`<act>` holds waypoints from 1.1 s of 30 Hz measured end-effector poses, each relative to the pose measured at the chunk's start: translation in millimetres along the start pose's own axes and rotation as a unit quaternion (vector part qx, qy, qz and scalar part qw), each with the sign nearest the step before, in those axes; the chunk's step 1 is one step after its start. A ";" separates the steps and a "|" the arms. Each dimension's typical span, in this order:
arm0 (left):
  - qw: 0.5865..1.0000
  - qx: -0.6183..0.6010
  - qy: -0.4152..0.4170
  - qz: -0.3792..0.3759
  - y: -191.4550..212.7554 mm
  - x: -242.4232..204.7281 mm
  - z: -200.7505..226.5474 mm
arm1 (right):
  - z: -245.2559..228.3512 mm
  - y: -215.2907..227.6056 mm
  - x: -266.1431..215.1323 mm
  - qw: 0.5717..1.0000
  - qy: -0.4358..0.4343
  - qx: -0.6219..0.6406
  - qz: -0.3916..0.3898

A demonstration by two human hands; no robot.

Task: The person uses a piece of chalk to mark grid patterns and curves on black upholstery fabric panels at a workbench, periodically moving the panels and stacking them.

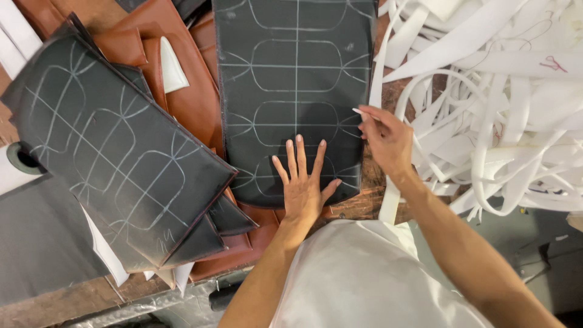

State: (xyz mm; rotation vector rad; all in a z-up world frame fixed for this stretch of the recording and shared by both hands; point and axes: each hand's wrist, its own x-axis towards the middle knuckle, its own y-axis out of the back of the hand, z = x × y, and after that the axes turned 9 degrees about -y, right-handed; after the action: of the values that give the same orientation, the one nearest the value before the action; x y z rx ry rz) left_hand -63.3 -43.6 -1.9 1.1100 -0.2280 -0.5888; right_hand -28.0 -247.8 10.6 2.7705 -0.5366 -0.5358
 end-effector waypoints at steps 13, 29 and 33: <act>0.997 0.074 -0.005 0.002 -4.9 -3.6 0.3 | -19.5 6.5 31.6 0.966 0.139 -0.166 -0.141; 0.995 0.099 0.000 -0.004 -9.3 -2.3 0.9 | -22.6 17.0 41.2 0.941 0.158 -0.203 -0.219; 0.996 0.094 0.001 -0.005 -10.5 -3.9 0.1 | -22.4 19.0 46.8 0.929 0.175 -0.218 -0.243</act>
State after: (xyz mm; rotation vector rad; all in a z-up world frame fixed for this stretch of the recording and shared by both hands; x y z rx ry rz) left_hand -70.1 -44.8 -10.8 1.2933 -0.2807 -0.5830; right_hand 15.6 -279.4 22.6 2.4601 0.3262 -0.2020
